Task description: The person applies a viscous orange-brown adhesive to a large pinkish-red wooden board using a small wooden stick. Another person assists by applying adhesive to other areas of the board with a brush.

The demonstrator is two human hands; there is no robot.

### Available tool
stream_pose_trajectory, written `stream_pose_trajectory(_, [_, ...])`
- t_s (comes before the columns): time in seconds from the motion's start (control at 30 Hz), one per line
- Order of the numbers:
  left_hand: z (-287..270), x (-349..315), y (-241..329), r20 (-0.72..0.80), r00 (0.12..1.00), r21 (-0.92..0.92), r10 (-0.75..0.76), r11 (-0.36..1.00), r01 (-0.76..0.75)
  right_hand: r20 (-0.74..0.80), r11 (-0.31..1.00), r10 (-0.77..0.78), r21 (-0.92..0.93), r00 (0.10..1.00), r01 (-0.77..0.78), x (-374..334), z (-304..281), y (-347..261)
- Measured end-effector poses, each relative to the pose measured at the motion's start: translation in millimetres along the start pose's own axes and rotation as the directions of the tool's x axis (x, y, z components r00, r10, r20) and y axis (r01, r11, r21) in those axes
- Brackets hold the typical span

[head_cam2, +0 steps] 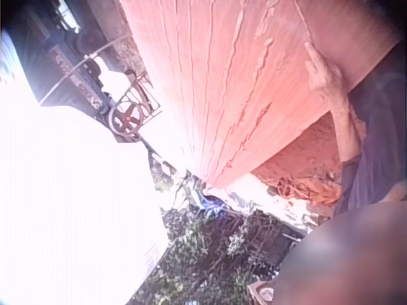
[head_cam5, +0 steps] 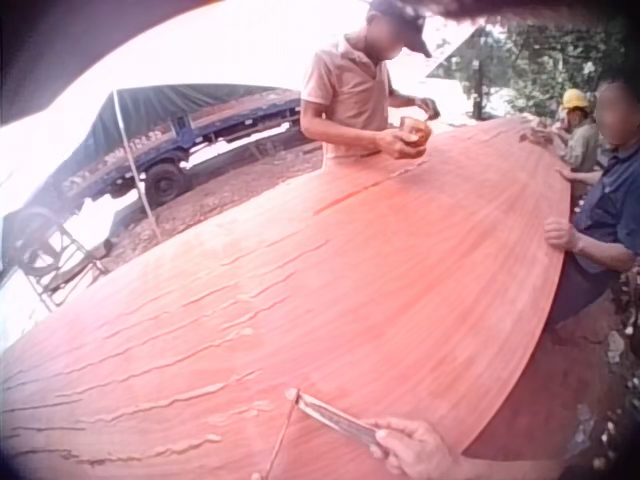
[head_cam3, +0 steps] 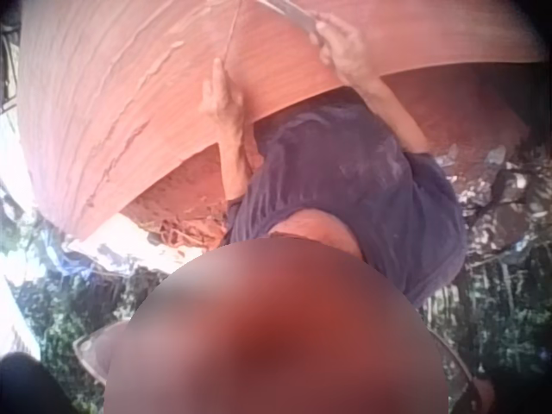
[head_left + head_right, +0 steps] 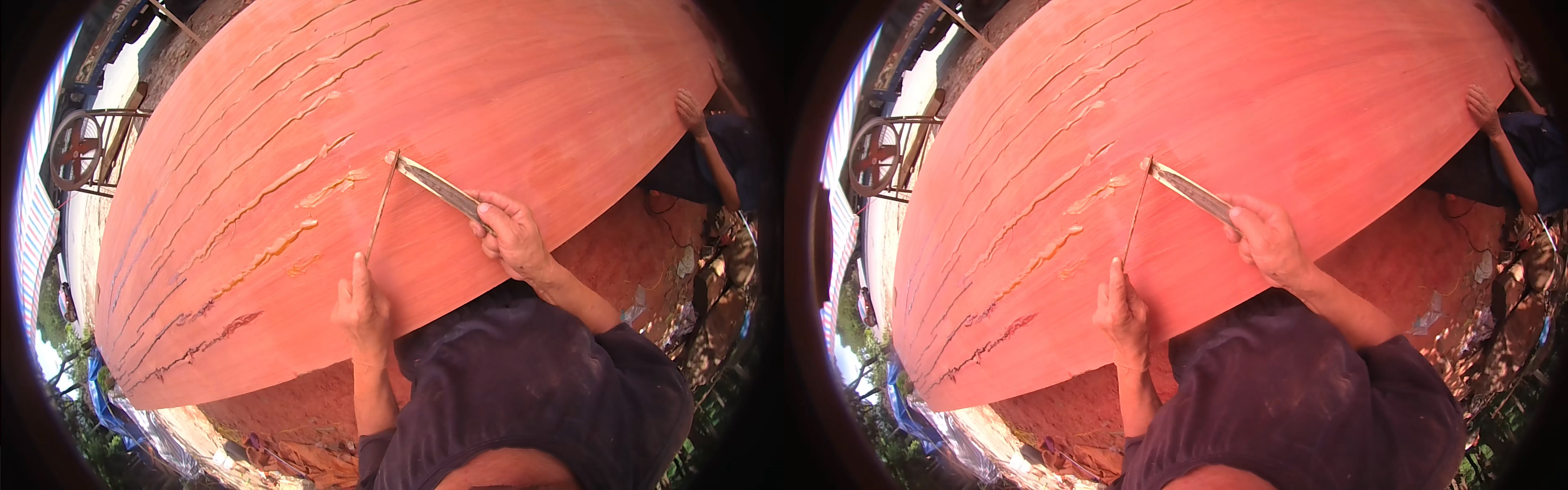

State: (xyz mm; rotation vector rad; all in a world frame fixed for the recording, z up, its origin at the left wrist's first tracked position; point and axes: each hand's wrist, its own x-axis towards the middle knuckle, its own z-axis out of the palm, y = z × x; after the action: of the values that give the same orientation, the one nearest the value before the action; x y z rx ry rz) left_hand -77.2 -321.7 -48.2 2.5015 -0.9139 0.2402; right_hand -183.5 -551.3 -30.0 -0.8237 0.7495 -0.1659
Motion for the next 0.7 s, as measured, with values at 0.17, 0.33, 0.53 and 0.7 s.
stream_pose_trajectory(0.17, [2, 3, -2, -0.022, 1.000, 0.016, 0.014, 1.000, -0.013, -0.023, 0.979, -0.128, -0.163, 0.991, 0.123, -6, -5, 2])
stream_pose_trajectory(0.33, [1, 8, -4, -0.062, 0.998, 0.006, -0.013, 1.000, 0.013, 0.031, 0.892, -0.295, -0.349, 0.955, 0.287, -12, -10, 4])
stream_pose_trajectory(0.53, [-11, 6, -2, -0.143, 0.989, -0.085, 0.040, 0.995, -0.052, 0.011, 0.891, -0.220, -0.404, 0.975, 0.206, -4, -9, 6])
stream_pose_trajectory(0.7, [-12, -2, -1, -0.038, 0.999, -0.063, 0.028, 0.998, -0.030, 0.056, 0.908, -0.256, -0.330, 0.965, 0.260, 4, -2, 3])
